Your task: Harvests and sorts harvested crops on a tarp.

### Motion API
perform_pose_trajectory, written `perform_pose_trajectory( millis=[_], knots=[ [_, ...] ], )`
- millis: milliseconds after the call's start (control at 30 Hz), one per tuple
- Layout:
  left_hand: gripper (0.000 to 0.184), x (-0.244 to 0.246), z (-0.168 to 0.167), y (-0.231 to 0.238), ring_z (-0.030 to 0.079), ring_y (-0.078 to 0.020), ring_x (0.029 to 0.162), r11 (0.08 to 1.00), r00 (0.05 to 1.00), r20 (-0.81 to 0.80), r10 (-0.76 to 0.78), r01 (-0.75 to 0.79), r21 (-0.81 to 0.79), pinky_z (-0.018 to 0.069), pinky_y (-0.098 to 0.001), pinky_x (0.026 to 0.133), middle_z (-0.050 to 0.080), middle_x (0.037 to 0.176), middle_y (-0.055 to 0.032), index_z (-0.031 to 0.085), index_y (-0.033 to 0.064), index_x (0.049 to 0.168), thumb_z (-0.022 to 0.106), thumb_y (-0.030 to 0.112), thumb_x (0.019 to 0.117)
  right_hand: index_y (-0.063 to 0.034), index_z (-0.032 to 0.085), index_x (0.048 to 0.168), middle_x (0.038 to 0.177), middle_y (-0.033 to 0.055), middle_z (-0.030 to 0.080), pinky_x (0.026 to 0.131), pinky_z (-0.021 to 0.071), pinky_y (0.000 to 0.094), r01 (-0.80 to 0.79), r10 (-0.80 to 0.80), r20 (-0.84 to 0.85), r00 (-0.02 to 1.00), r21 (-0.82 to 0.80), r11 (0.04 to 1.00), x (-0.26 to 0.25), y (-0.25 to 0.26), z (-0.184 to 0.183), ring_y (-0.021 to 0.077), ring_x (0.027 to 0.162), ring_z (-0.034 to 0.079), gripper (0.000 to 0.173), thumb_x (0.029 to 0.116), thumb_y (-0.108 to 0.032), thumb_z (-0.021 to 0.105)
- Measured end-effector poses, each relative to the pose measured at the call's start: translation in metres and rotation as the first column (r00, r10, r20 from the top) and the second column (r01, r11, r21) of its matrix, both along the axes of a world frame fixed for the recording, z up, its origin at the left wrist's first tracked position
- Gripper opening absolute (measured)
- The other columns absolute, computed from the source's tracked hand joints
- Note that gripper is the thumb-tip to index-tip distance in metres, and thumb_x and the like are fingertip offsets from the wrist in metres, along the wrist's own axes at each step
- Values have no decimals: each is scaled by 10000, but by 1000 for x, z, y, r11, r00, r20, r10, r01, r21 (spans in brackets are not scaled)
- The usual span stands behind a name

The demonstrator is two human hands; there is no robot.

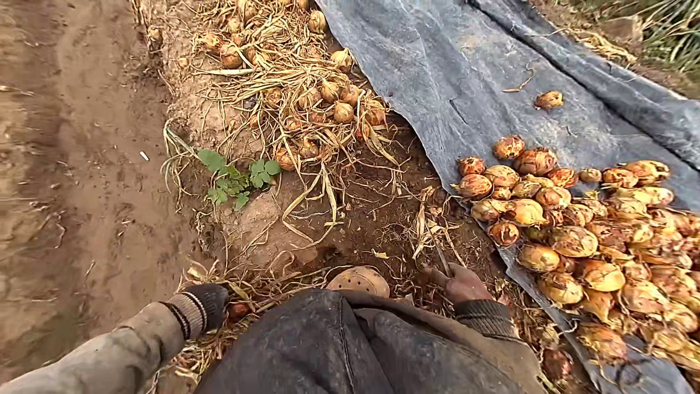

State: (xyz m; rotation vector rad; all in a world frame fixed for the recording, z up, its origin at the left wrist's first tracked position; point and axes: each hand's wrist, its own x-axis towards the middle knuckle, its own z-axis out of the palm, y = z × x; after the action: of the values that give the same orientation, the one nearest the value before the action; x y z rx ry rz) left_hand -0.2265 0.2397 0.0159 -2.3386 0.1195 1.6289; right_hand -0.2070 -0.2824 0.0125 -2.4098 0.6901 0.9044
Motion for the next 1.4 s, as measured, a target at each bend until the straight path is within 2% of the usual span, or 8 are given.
perform_pose_trajectory(
  millis=[167, 267, 400, 767, 967, 1133, 1333, 1400],
  knots=[
    [309, -1, 6, 81, 629, -424, 1202, 933, 995, -91, 41, -6, 361, 496, -581, 1005, 665, 1233, -271, 694, -79, 1119, 609, 192, 997, -22, 687, 1122, 1074, 229, 693, 929, 486, 627, -12, 11, 58, 998, 9, 1000, -1, 7, -9, 399, 1064, 655, 532, 963, -528, 659],
    [337, 48, 21, 52, 652, -389, 1159, 988, 955, 257, 147, -154, 5, 494, -619, 993, 686, 1215, -200, 693, 55, 1200, 566, 319, 1032, -18, 675, 1129, 1066, 226, 689, 924, 486, 621, -21, 20, 19, 1000, 25, 999, 1, 15, -3, 399, 1048, 655, 521, 981, -516, 644],
    [393, 110, -15, -28, 669, -284, 1114, 879, 710, 570, 413, -147, -454, 522, -596, 968, 701, 1189, -81, 707, 183, 1212, 663, 487, 967, -30, 688, 1083, 1024, 213, 699, 902, 497, 634, 11, -14, 62, 998, 60, 998, 1, 12, -12, 389, 1013, 665, 526, 955, -540, 664],
    [246, 145, -60, -51, 666, -317, 1145, 917, 626, 762, 165, 186, -352, 534, -556, 975, 703, 1191, -114, 737, 122, 1130, 584, 280, 1020, -46, 683, 1107, 1026, 206, 696, 896, 495, 620, -1, 0, 13, 1000, 58, 998, 4, 15, -15, 374, 1003, 666, 525, 983, -552, 614],
    [347, 186, -14, 9, 591, -420, 1257, 866, 343, 795, 500, -188, -463, 457, -674, 1025, 638, 1305, -217, 661, 55, 1238, 543, 324, 1054, -40, 682, 1095, 1017, 203, 696, 891, 494, 617, 8, -9, 21, 1000, 37, 999, -1, 7, -19, 371, 1000, 666, 520, 1000, -543, 592],
    [424, 140, -6, 64, 575, -485, 1246, 754, 114, 791, 601, -407, -515, 432, -716, 1016, 629, 1280, -282, 638, 33, 1268, 535, 385, 1055, -33, 666, 1065, 974, 202, 683, 851, 496, 609, 5, -6, 43, 999, 36, 999, 6, 13, -15, 368, 952, 661, 506, 1003, -530, 596],
    [464, 77, -71, -6, 518, -363, 1358, 732, 432, 633, 642, -100, -674, 426, -588, 1125, 573, 1432, -165, 677, 163, 1322, 727, 416, 936, -23, 678, 1094, 987, 202, 693, 863, 500, 610, -67, 66, 20, 998, 54, 996, 4, 21, -28, 363, 952, 667, 529, 997, -537, 603],
    [356, 82, -78, -13, 540, -371, 1328, 762, 447, 658, 605, -86, -642, 426, -592, 1117, 604, 1387, -171, 710, 149, 1267, 689, 348, 973, -18, 676, 1093, 998, 206, 695, 874, 501, 614, -50, 49, 16, 999, 53, 997, -3, 17, -31, 369, 966, 668, 551, 983, -554, 614]
  ],
)
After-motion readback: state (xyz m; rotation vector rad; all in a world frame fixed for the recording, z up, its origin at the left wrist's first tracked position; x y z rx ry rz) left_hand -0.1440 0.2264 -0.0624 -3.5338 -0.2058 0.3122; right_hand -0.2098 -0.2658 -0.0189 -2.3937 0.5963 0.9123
